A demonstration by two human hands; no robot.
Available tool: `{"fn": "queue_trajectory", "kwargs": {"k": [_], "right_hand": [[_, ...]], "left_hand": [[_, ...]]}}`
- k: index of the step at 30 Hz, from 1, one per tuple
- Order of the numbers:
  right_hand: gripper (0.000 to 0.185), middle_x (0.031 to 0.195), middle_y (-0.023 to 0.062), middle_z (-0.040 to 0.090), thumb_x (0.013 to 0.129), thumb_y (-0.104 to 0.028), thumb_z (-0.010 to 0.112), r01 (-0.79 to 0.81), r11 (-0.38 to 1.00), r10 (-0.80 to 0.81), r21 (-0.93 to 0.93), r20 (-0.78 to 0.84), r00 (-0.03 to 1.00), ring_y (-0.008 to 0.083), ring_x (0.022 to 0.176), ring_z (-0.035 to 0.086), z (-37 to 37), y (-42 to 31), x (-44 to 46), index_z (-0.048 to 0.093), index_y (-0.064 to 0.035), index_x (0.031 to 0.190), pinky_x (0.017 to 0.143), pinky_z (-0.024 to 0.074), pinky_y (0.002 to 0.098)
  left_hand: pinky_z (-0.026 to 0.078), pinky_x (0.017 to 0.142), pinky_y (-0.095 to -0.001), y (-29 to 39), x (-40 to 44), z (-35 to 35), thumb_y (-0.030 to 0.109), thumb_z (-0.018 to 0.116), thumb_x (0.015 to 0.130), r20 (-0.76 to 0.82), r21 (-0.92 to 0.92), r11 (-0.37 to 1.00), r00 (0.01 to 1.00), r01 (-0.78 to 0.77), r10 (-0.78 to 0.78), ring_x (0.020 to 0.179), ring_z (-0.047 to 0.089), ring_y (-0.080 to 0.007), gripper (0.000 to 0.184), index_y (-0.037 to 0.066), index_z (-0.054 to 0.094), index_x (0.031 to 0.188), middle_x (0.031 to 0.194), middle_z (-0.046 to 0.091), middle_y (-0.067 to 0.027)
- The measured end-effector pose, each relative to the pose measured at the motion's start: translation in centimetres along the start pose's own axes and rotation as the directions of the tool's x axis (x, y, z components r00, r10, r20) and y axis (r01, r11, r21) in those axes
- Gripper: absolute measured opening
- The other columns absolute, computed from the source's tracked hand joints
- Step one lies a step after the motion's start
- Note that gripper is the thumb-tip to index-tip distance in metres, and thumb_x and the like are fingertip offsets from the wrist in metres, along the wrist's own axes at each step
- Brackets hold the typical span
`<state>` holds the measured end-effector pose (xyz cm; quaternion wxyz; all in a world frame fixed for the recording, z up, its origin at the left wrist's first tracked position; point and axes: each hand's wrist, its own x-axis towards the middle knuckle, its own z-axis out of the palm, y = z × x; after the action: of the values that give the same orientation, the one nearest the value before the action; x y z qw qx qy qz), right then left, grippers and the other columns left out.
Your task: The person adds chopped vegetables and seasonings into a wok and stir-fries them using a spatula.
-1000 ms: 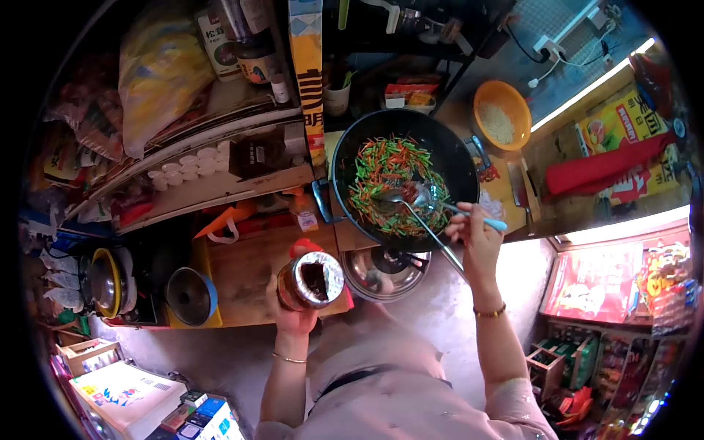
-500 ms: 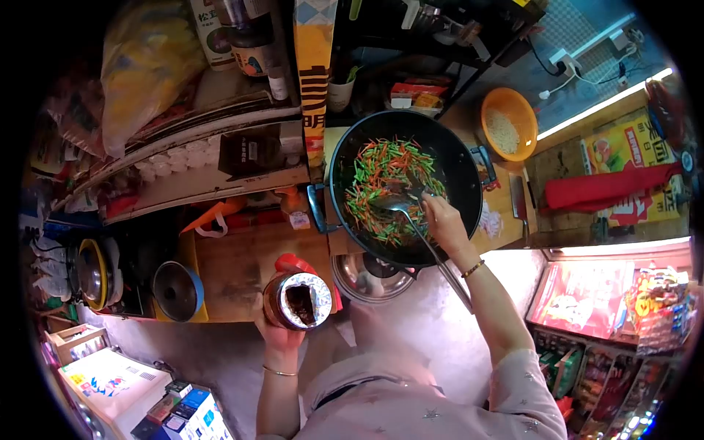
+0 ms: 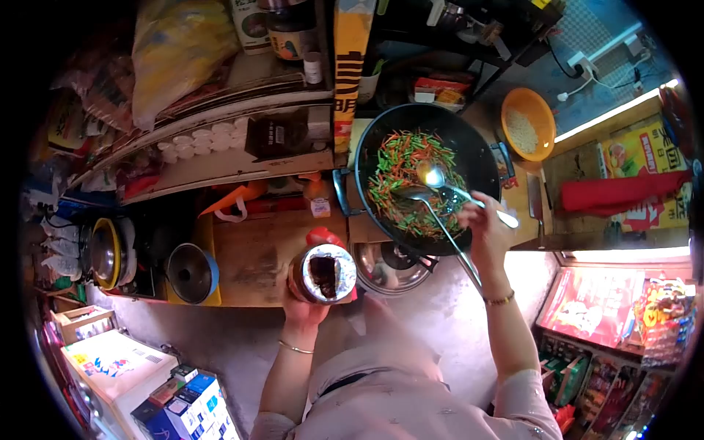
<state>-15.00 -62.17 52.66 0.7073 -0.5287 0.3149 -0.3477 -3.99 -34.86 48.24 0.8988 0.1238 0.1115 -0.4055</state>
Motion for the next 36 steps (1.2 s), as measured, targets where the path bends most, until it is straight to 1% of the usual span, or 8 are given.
{"fn": "queue_trajectory", "kwargs": {"k": [3, 7, 9, 15, 17, 26, 32, 36], "right_hand": [[0.033, 0.075, 0.0157, 0.062, 0.096, -0.024, 0.039, -0.061, 0.988, 0.033, 0.142, 0.192, 0.981, 0.0208, 0.059, 0.062, 1.8, -4.2, -5.4, 0.054, 0.0056, 0.096, 0.052, 0.0495, 0.0263], [0.026, 0.076, 0.0154, 0.063, 0.095, -0.011, 0.04, -0.001, 0.995, 0.042, -0.096, 0.43, 0.902, 0.0193, 0.067, 0.064, 4.7, -6.1, -10.6, 0.055, 0.0089, 0.099, 0.056, 0.0517, 0.0262], [0.019, 0.079, 0.011, 0.063, 0.091, -0.001, 0.042, 0.144, 0.954, 0.023, -0.262, 0.544, 0.839, 0.0145, 0.069, 0.063, 5.9, -6.2, -11.2, 0.058, 0.0079, 0.099, 0.059, 0.0508, 0.0231], [0.021, 0.081, 0.0102, 0.063, 0.092, -0.004, 0.042, 0.016, 0.976, 0.104, -0.219, 0.525, 0.845, 0.0136, 0.07, 0.063, 7.5, -3.5, -12.4, 0.057, 0.0073, 0.101, 0.061, 0.051, 0.023], [0.025, 0.082, 0.0113, 0.063, 0.095, -0.01, 0.04, -0.2, 0.975, 0.222, -0.096, 0.469, 0.855, 0.0152, 0.07, 0.063, 7.6, -2.8, -12.4, 0.055, 0.0077, 0.104, 0.063, 0.0519, 0.0245], [0.029, 0.081, 0.0156, 0.062, 0.096, -0.016, 0.038, -0.136, 0.987, 0.157, -0.083, 0.374, 0.914, 0.021, 0.07, 0.064, 5.7, -2.9, -12.8, 0.053, 0.0067, 0.103, 0.061, 0.0538, 0.0288], [0.029, 0.081, 0.0164, 0.062, 0.096, -0.017, 0.037, -0.074, 0.99, 0.109, -0.117, 0.327, 0.939, 0.0222, 0.069, 0.064, 4.7, -3.4, -12.5, 0.053, 0.0068, 0.101, 0.061, 0.054, 0.0291], [0.031, 0.079, 0.0171, 0.062, 0.096, -0.02, 0.038, -0.181, 0.983, 0.166, 0.027, 0.285, 0.944, 0.0234, 0.067, 0.064, 3.8, -2.8, -11.4, 0.053, 0.007, 0.1, 0.059, 0.0538, 0.0294]], "left_hand": [[0.047, 0.089, -0.041, -0.1, 0.0, -0.5, 0.053, 0.04, 0.085, -0.074, 0.101, 0.995, 0.997, -0.027, 0.034, 0.106, 0.055, -0.0273, 0.058, 0.008, 0.051, 0.12, 0.118, 0.056, -0.0102], [0.04, 0.097, -0.0425, 0.1, -0.4, 0.0, 0.054, 0.04, 0.084, 0.063, 0.112, 0.992, 0.996, 0.055, -0.063, 0.114, 0.049, -0.0274, 0.066, 0.004, 0.044, 0.126, 0.124, 0.05, -0.0118], [0.032, 0.102, -0.0416, -0.2, -0.6, 0.5, 0.052, 0.039, 0.085, 0.108, 0.132, 0.991, 0.994, 0.011, -0.026, 0.119, 0.042, -0.0262, 0.068, 0.002, 0.036, 0.13, 0.129, 0.044, -0.0127], [0.036, 0.099, -0.0401, -0.2, -0.9, -1.1, 0.048, 0.039, 0.087, 0.075, 0.277, 0.957, 0.995, -0.081, 0.062, 0.115, 0.047, -0.026, 0.06, 0.002, 0.042, 0.125, 0.123, 0.049, -0.0136], [0.037, 0.098, -0.0396, 0.1, -1.0, -1.5, 0.046, 0.038, 0.088, 0.057, 0.245, 0.968, 0.998, -0.046, 0.033, 0.113, 0.048, -0.0258, 0.056, 0.003, 0.044, 0.123, 0.121, 0.051, -0.0136], [0.039, 0.098, -0.0418, -0.2, -0.3, -1.5, 0.037, 0.036, 0.091, -0.054, 0.153, 0.988, 0.998, -0.035, 0.044, 0.112, 0.05, -0.0272, 0.046, 0.003, 0.047, 0.119, 0.12, 0.053, -0.0138], [0.033, 0.102, -0.0409, -0.7, 0.6, -2.2, 0.049, 0.038, 0.087, -0.034, 0.192, 0.981, 0.999, -0.006, 0.012, 0.118, 0.044, -0.027, 0.062, 0.002, 0.04, 0.128, 0.127, 0.047, -0.0137], [0.032, 0.102, -0.0413, -0.9, 1.0, -2.3, 0.05, 0.038, 0.087, -0.068, 0.168, 0.986, 0.998, 0.023, -0.012, 0.119, 0.044, -0.0271, 0.063, 0.002, 0.041, 0.127, 0.127, 0.047, -0.0136]]}}
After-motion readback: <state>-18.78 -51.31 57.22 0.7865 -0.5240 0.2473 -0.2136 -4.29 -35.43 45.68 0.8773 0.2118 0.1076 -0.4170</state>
